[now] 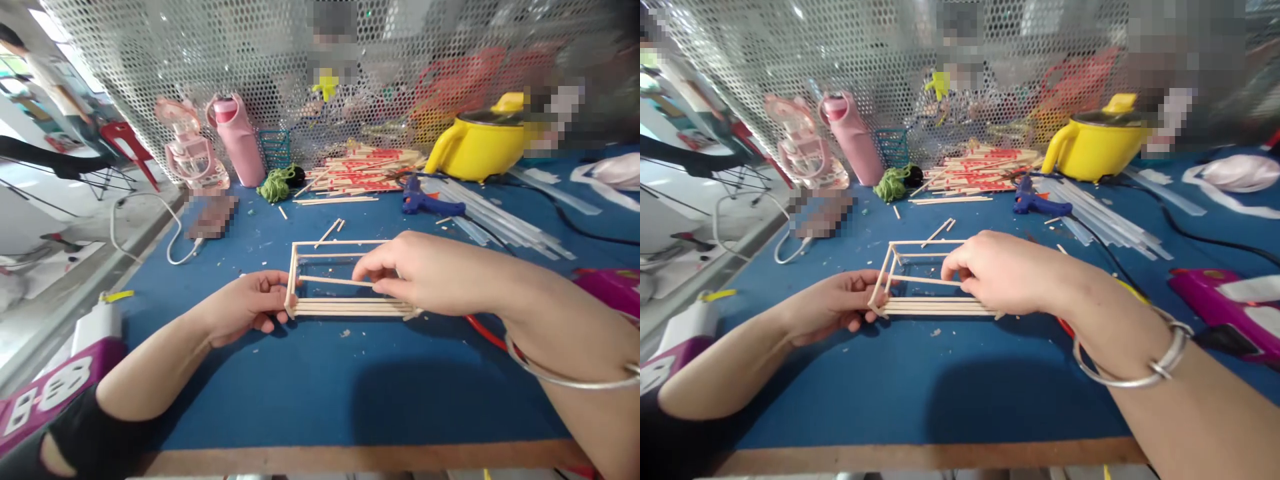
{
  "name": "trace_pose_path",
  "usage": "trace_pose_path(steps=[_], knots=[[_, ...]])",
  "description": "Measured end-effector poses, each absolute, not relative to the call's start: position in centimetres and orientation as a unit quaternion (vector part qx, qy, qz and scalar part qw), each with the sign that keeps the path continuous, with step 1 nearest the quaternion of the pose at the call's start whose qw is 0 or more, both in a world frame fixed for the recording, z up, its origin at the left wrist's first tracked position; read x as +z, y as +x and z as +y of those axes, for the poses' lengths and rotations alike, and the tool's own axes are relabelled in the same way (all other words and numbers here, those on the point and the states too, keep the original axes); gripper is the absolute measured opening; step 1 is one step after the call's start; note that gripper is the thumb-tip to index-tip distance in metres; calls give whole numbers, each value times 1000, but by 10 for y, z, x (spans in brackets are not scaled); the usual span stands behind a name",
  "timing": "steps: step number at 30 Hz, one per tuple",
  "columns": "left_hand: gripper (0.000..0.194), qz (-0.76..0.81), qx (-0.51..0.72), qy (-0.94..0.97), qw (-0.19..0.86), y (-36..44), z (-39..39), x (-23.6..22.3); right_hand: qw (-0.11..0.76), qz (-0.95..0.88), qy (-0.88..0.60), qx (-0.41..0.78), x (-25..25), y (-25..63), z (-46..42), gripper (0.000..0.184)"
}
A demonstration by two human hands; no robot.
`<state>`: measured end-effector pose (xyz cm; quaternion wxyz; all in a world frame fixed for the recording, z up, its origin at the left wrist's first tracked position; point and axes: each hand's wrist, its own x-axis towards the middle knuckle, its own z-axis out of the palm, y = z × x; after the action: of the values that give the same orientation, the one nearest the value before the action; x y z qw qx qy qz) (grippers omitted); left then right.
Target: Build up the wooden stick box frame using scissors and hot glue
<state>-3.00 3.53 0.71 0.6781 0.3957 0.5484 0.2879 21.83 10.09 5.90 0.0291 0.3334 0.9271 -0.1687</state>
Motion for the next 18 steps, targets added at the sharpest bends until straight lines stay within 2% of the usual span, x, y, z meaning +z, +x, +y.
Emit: trace_pose_path(steps=[4,18], knots=[[19,557,301,364,683,-29,36,5,8,946,291,-141,51,217,100,31],[24,543,328,322,703,-28,36,3,11,949,272,-158,47,214,100,33]])
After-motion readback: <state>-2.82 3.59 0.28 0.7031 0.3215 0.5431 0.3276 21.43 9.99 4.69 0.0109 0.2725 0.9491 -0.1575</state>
